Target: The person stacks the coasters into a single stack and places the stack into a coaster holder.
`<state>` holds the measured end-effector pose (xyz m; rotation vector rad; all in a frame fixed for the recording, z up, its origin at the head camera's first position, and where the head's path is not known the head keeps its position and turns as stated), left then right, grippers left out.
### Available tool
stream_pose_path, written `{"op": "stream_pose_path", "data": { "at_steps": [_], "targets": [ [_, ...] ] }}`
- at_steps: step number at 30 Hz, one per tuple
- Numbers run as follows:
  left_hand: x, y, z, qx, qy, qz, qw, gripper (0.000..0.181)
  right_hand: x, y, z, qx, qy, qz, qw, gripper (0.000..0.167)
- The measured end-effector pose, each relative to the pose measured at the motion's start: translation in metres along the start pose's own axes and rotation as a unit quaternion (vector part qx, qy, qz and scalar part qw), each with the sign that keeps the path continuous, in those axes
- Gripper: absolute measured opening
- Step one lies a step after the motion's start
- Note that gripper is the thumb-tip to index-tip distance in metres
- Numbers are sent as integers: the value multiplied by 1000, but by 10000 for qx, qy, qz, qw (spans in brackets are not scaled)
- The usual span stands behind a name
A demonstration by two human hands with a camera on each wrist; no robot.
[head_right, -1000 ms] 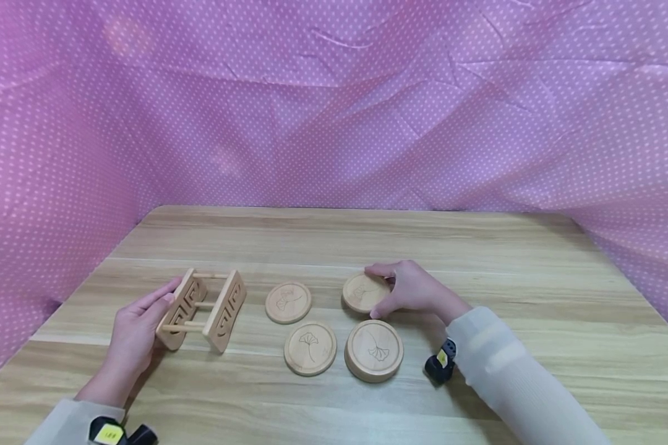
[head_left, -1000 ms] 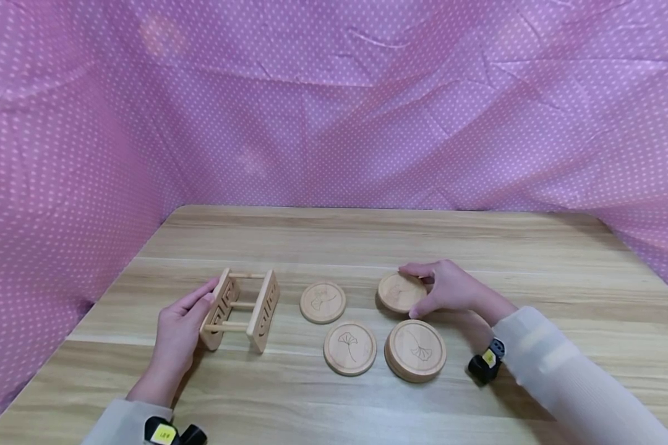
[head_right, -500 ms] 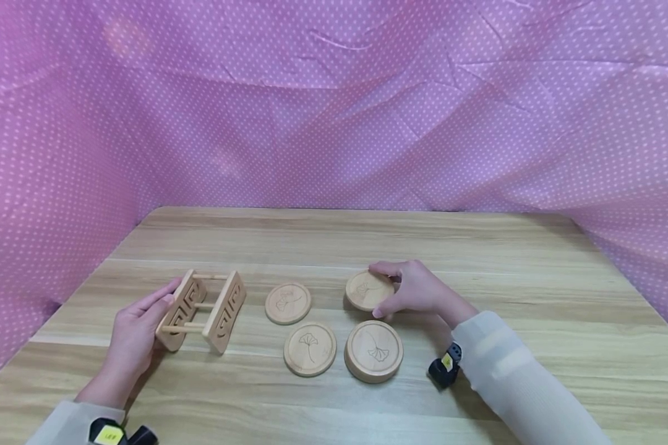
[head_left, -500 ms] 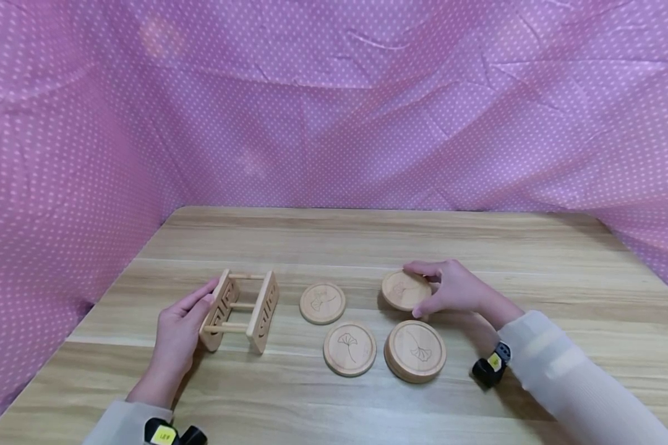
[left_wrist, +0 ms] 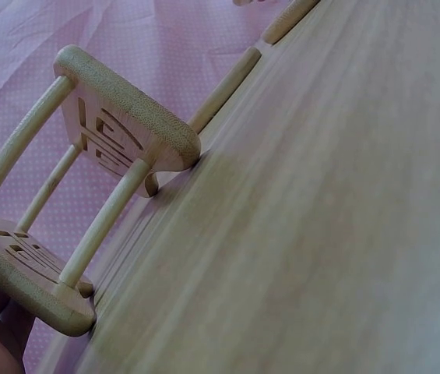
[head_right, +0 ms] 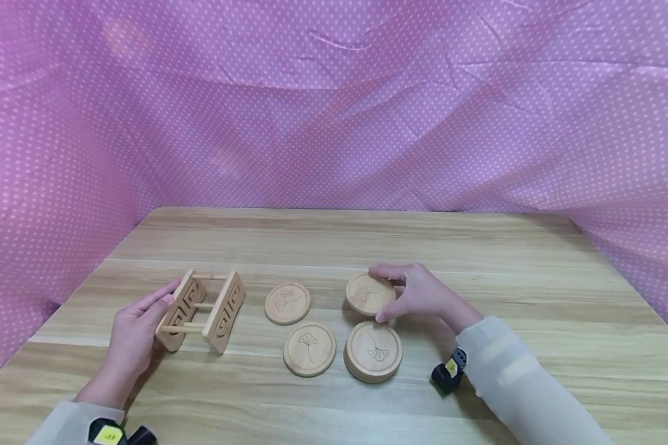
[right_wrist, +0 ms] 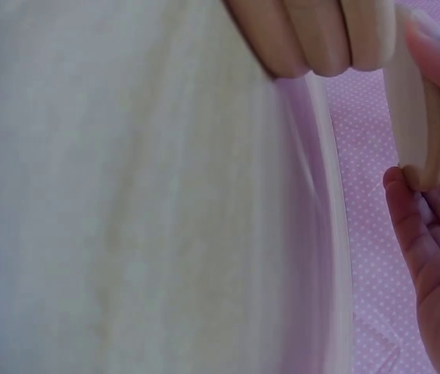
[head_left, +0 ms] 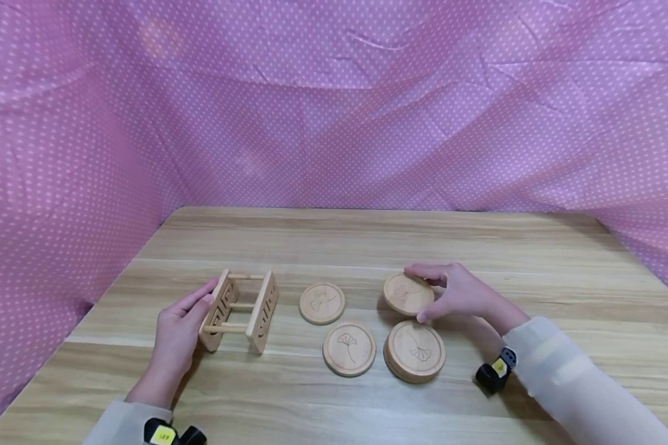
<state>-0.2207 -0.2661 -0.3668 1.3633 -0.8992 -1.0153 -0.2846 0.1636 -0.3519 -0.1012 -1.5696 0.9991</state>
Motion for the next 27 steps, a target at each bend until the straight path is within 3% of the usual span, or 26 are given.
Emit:
{"op": "stream_pose_path", "data": {
  "at_steps": [15, 27],
  "targets": [
    [-1, -1, 1, 120, 24, 173, 9998, 38, 0, -5, -12, 208, -45, -136, 9997, 82],
    [-1, -2, 1, 272, 24, 255, 9993, 41, -6, -12, -19, 560, -273, 163, 9979, 82]
  ]
}}
Point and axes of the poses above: each hand's wrist, its own z-axis towards the middle knuckle, its own x-axis out of the back of the hand, y = z × x, the point moved 6 cm from there along z, towards the middle knuckle, and after that the axes turned 8 degrees about -z, right-handed, at the moved point
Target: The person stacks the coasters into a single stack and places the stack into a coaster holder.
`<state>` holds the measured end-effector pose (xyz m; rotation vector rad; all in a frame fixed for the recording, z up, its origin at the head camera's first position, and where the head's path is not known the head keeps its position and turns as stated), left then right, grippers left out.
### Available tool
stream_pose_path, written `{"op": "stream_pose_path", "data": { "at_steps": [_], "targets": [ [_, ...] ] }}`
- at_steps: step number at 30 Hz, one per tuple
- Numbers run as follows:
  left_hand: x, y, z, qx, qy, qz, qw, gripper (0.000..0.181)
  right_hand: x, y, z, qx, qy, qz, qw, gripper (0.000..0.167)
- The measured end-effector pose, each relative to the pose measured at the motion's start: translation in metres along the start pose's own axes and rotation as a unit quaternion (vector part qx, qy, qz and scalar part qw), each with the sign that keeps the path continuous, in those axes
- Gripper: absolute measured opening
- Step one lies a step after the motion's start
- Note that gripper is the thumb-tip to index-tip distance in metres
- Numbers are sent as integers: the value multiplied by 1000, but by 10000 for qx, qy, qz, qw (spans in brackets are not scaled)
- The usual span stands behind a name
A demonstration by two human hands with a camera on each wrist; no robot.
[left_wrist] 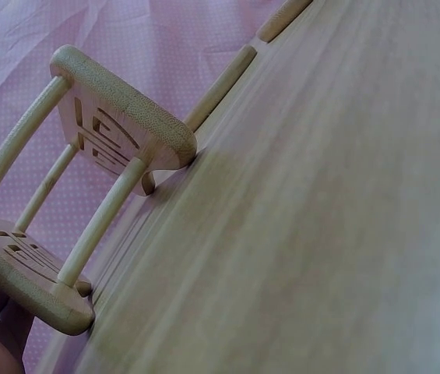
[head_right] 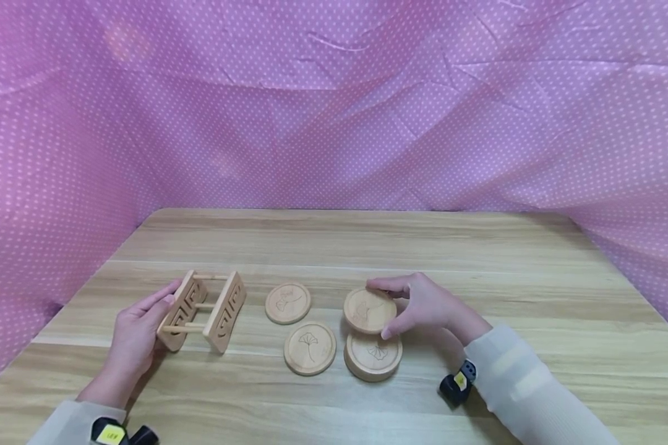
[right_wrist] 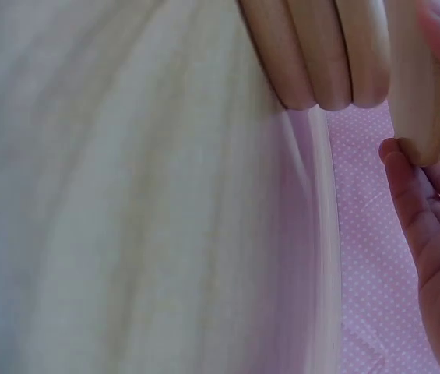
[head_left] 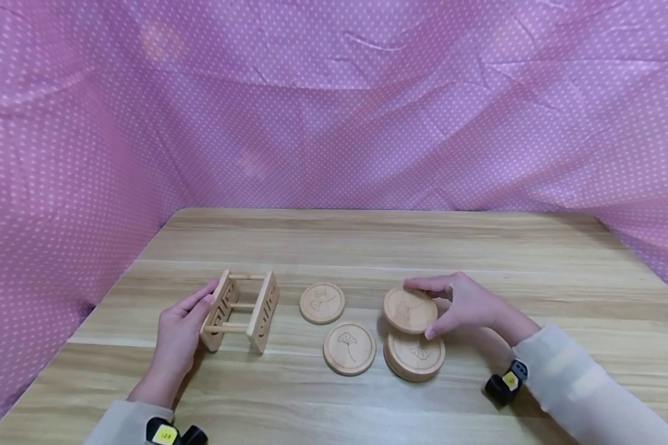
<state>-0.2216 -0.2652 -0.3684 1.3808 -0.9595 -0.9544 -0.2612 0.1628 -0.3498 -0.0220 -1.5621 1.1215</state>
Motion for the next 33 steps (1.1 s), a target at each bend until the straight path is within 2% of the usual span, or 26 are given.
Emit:
{"op": "stream_pose_path", "data": {
  "at_steps": [9, 16, 22, 33],
  "targets": [
    [0, -1, 0, -147, 40, -63, 9999, 37, -2, -4, -8, 284, -88, 92, 9995, 81],
    [1, -2, -1, -209, 40, -174, 9996, 38, -1, -6, -16, 256, -91, -79, 9996, 83],
    [1, -2, -1, -200, 35, -113, 9997, 39, -3, -7, -21, 264, -154, -367, 9989, 85],
    [0, -2, -1, -112, 21, -29, 9999, 38, -8, -9, -24, 393, -375, -412, 9977, 81]
  ]
}}
Point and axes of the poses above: each hand's wrist, its own z-axis towards the middle knuckle, its own x-axis out of the back of the hand, y = z × x, the point moved 6 cm from there along z, towards the middle knuckle, and after that the axes turned 8 degrees about -z, right-handed, at the moved point
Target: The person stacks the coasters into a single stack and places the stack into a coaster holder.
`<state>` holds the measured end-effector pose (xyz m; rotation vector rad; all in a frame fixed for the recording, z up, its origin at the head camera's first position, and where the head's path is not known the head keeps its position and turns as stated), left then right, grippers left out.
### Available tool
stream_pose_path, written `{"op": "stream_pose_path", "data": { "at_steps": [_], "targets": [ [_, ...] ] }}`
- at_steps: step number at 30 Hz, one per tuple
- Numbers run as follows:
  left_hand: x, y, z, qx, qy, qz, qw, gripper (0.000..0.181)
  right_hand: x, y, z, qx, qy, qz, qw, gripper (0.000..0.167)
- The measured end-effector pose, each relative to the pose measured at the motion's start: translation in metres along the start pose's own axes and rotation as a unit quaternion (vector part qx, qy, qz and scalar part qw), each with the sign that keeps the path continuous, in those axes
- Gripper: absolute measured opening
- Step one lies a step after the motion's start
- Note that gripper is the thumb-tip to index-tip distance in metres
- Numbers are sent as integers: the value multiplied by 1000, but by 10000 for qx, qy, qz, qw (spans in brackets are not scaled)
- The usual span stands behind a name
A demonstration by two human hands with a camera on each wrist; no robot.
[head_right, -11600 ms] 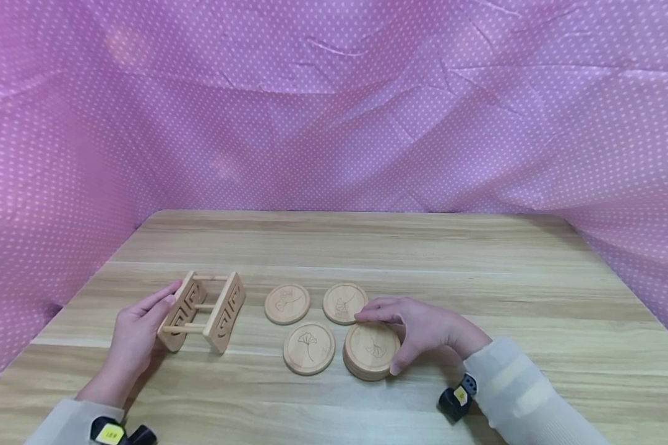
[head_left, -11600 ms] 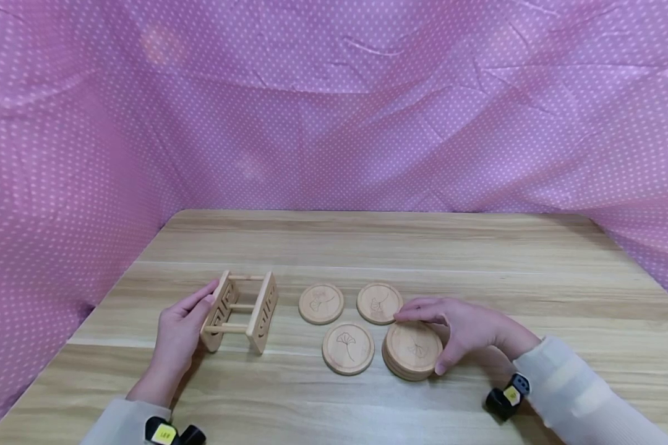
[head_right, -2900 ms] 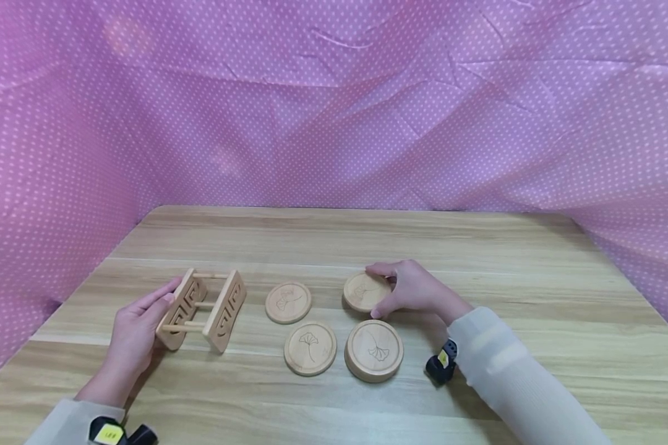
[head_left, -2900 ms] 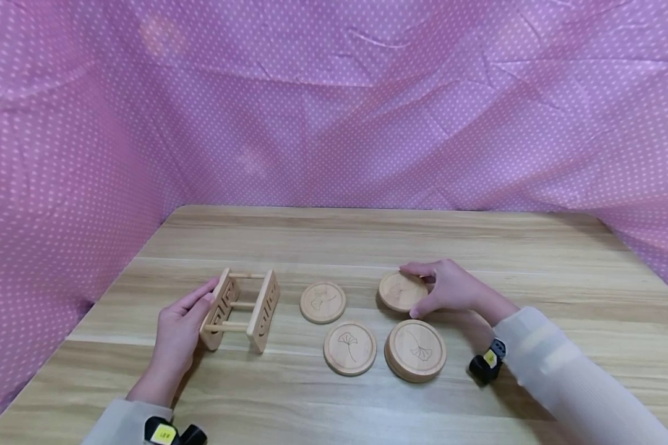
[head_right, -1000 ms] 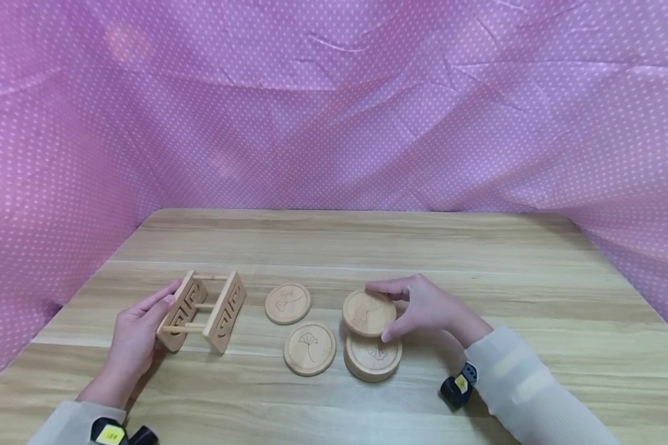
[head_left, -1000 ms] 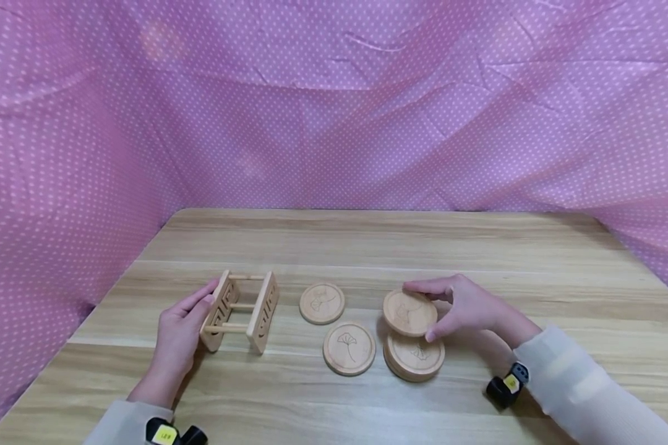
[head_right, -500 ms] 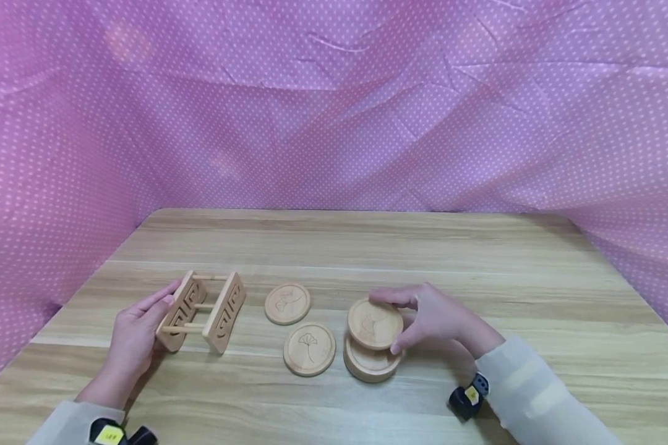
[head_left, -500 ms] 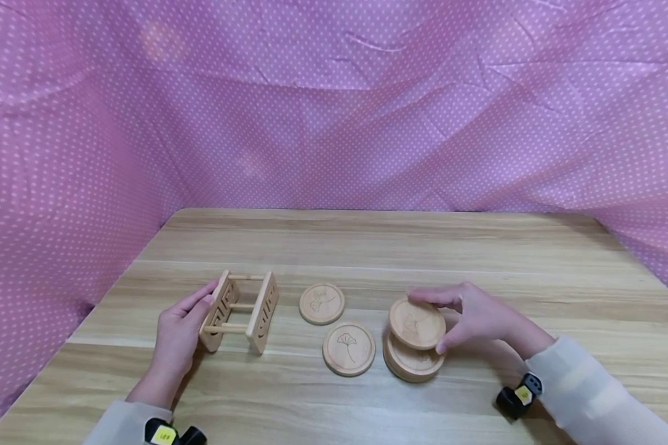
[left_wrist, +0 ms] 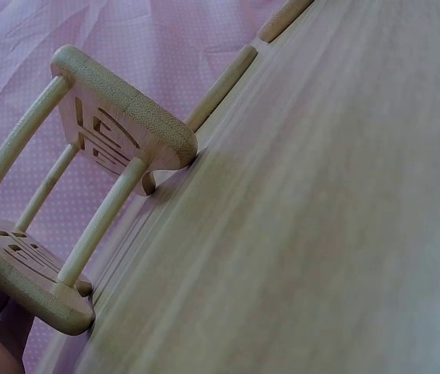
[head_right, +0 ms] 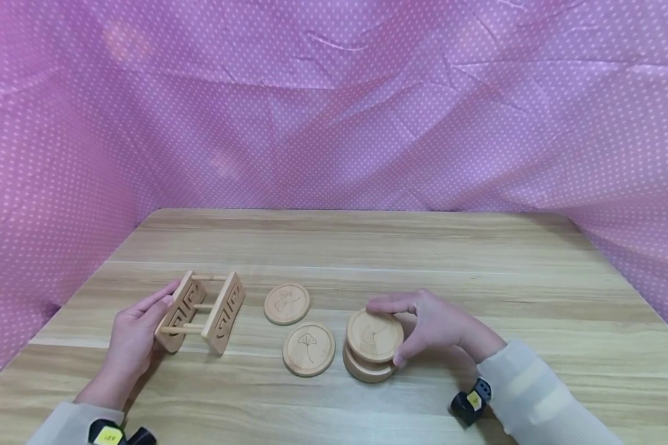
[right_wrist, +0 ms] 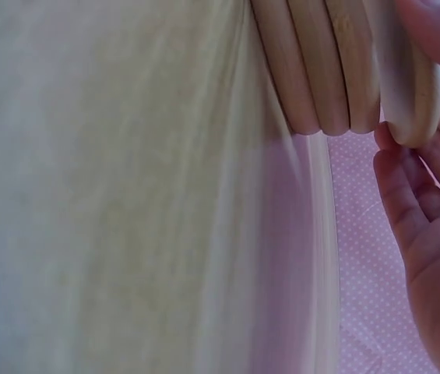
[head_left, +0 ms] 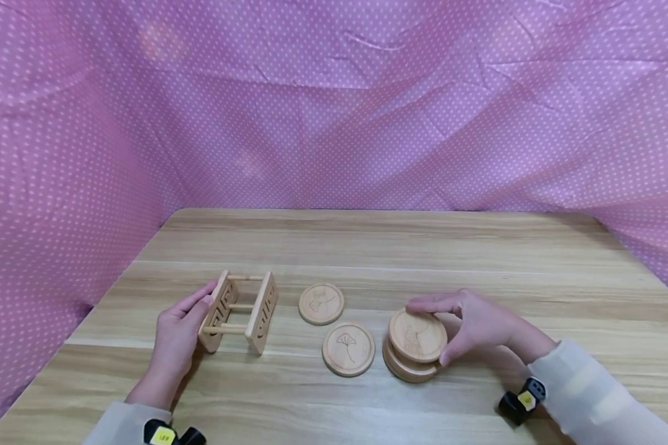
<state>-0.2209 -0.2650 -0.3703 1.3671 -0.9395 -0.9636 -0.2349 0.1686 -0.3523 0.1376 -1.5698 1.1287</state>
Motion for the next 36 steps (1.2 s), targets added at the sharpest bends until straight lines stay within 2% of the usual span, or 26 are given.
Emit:
{"op": "stream_pose_path", "data": {
  "at_steps": [10, 22, 36],
  "targets": [
    [0, 0, -1, 17, 67, -49, 10000, 40, 0, -3, 0, 233, 29, -43, 9997, 79],
    [0, 0, -2, 15, 72, -66, 10000, 40, -4, -5, -1, 671, -203, 27, 9975, 80],
    [-1, 0, -3, 13, 69, -26, 10000, 39, -6, -2, -2, 565, -356, 105, 9977, 82]
  ]
}}
Point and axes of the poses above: each hand's wrist, its own z-axis towards the middle knuckle, its own x-axis out of the back of the hand, y = z × x, the point moved 6 cm from there along z, towards the middle knuckle, and after that the axes turned 8 degrees about -z, right-handed, at the moved point
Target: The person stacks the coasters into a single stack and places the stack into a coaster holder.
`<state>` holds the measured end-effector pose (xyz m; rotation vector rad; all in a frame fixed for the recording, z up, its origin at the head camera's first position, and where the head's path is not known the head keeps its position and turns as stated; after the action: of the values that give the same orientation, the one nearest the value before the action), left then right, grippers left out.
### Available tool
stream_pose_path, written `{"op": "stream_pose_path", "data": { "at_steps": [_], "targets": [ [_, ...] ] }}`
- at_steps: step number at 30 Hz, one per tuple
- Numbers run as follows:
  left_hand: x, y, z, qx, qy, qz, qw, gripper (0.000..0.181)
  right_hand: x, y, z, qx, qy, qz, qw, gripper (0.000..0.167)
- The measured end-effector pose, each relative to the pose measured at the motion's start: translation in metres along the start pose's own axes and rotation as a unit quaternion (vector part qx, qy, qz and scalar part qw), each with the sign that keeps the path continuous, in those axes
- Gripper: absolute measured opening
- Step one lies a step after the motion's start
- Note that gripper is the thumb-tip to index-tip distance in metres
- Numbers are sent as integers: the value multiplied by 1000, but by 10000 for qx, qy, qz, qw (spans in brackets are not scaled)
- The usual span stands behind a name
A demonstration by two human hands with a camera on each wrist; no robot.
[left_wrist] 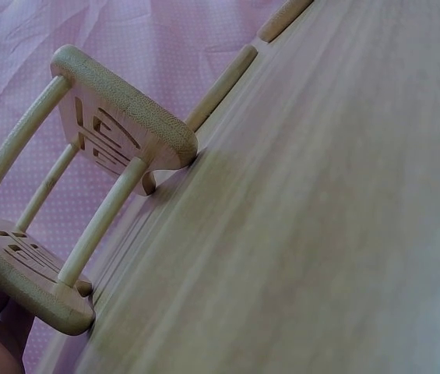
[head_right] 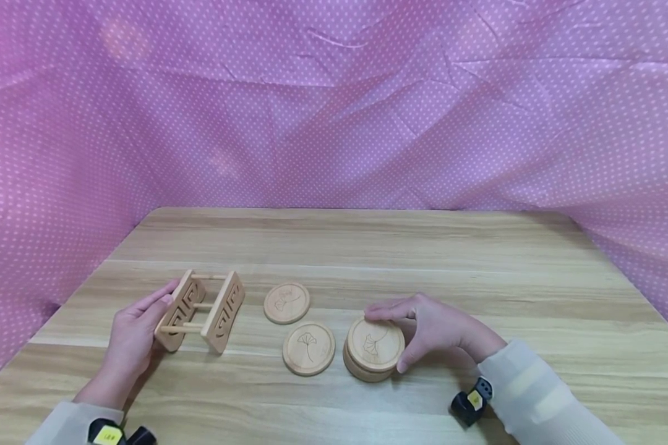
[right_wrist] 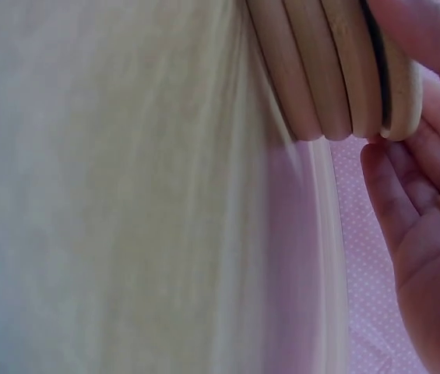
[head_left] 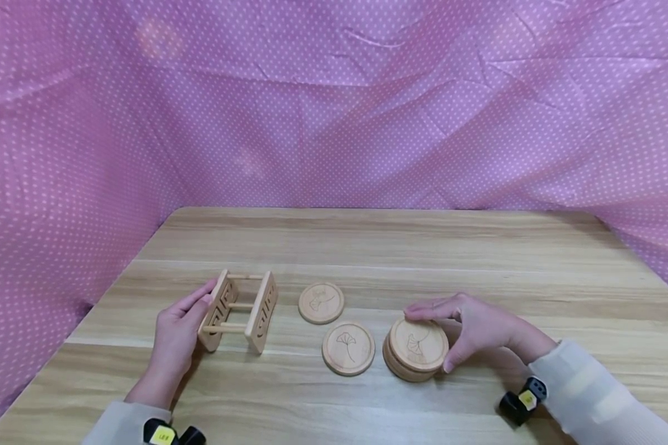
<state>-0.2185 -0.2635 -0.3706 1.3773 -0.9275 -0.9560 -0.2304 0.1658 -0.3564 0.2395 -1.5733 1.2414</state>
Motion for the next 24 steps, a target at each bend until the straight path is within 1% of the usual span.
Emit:
{"op": "stream_pose_path", "data": {
  "at_steps": [4, 9, 14, 20, 24],
  "targets": [
    [0, 1, -1, -23, -20, -48, 10000, 39, -1, 0, 0, -35, -32, -43, 10000, 82],
    [0, 1, -1, 91, -8, -51, 9999, 41, -2, -1, 1, -112, -62, -40, 9999, 82],
    [-1, 2, 0, 149, -10, -9, 9999, 42, -1, -3, 1, -83, -55, -94, 9999, 81],
    [0, 2, 0, 88, -13, 7, 10000, 41, -1, -4, 1, -98, -91, -79, 9999, 81],
    [0, 2, -1, 22, -7, -41, 10000, 39, -1, -4, 1, -9, -67, 113, 9999, 82]
  ]
}}
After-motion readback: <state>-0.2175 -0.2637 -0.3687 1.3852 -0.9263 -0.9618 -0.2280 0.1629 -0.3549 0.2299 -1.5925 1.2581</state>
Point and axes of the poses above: each hand's wrist, its own z-axis towards the middle knuckle, its own x-axis out of the back of the hand, y = z × x, the point moved 6 cm from there along z, towards the middle knuckle, and after that the axes turned 8 degrees about -z, right-handed, at the moved point
